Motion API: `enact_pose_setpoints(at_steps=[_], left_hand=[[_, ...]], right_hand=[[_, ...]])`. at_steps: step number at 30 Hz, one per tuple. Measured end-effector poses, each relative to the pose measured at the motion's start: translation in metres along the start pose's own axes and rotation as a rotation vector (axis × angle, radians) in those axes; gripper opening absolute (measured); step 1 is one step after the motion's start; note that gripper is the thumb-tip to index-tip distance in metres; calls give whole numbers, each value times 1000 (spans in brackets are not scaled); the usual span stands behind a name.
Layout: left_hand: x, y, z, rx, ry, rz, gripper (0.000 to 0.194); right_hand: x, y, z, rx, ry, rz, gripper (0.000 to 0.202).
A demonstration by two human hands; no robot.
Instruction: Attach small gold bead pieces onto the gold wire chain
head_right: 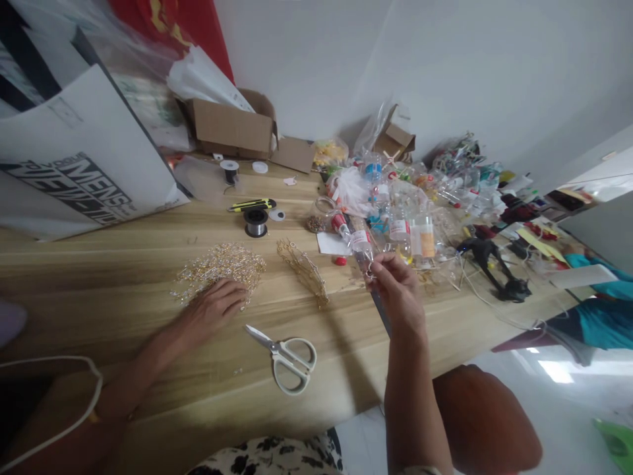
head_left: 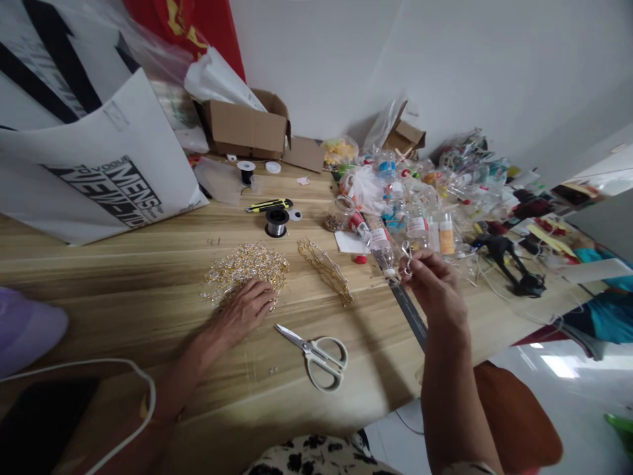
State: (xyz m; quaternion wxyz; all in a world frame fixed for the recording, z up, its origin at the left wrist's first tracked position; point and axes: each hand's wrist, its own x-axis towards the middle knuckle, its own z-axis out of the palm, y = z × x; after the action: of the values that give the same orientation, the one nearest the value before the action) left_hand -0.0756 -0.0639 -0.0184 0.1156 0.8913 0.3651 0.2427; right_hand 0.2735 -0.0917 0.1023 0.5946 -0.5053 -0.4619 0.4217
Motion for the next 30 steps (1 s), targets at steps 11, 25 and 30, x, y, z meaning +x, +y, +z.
enact_pose_setpoints(at_steps=[11, 25, 30], left_hand=[[-2, 1, -2, -11, -16, -9, 20], [-2, 4, -5, 9, -34, -16, 21], [-2, 4, -6, 2, -29, -19, 22]], right_hand=[[39, 25, 2, -165, -96, 10, 19], [134, 92, 52, -489, -348, 13, 30], [153, 116, 70, -592, -414, 1, 23]])
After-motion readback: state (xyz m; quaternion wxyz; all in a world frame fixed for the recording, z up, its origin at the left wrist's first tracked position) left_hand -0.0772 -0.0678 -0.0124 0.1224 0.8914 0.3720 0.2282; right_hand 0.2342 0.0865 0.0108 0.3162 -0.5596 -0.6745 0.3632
